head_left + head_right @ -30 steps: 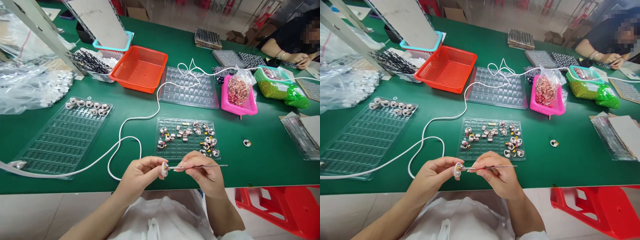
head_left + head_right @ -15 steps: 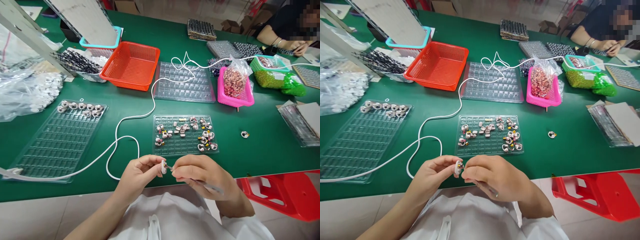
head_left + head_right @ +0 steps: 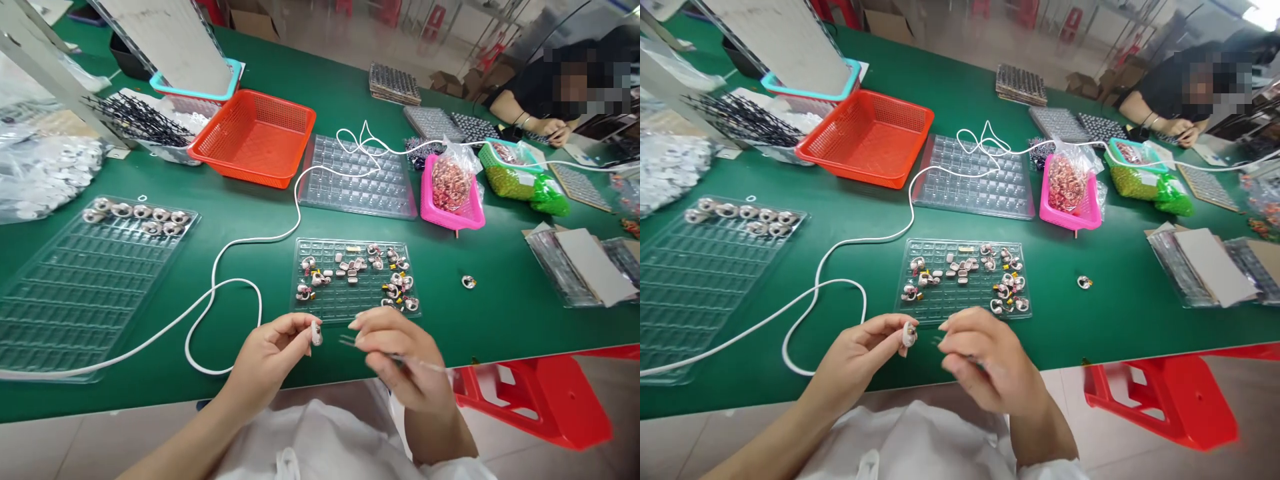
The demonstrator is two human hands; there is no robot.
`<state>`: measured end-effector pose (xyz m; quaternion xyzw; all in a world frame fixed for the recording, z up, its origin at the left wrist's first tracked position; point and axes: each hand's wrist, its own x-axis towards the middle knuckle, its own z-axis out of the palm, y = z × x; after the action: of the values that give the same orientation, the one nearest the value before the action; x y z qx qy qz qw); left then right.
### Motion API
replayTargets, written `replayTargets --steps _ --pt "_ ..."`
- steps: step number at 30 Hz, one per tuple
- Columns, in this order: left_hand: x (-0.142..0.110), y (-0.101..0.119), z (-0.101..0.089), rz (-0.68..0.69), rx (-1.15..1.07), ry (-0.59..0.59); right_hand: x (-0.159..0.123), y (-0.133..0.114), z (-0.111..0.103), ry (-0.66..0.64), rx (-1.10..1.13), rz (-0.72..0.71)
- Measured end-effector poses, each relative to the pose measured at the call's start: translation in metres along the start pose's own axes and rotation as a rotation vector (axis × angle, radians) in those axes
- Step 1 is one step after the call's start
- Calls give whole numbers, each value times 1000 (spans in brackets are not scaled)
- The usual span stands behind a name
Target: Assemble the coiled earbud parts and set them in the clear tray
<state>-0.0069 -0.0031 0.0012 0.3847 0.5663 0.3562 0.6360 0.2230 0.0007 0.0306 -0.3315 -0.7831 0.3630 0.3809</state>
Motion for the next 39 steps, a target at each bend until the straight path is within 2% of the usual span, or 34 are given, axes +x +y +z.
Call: replayTargets --steps 2,4,8,12,15,20,23,27,30,34,36,39 --pt "3 0 -1 -9 -21 15 -4 7 -8 135 -67 100" --pt "7 0 0 -17 -76 12 0 17 -15 138 -226 183" --pt "16 3 6 -71 -306 -36 23 43 -17 -109 -529 215" --pt "23 9 12 -134 -556 -130 45 67 -8 -305 -798 175" --pt "24 9 11 -164 -636 -167 52 77 1 -350 -913 149" --pt "21 3 5 -157 -684 -178 52 75 7 -328 -923 125" --pt "19 3 2 -145 -709 -163 47 63 7 -215 -820 145" --pt "16 4 0 -139 -740 -124 37 37 13 8 -375 270" --pt "15 3 1 -127 -736 -91 29 21 32 185 -97 430" --pt "12 3 7 -113 -737 -66 23 17 67 304 166 509" --pt "10 3 10 -88 -735 -51 23 19 81 351 240 542" --pt "9 -1 11 -37 -717 -27 25 20 89 411 206 565"
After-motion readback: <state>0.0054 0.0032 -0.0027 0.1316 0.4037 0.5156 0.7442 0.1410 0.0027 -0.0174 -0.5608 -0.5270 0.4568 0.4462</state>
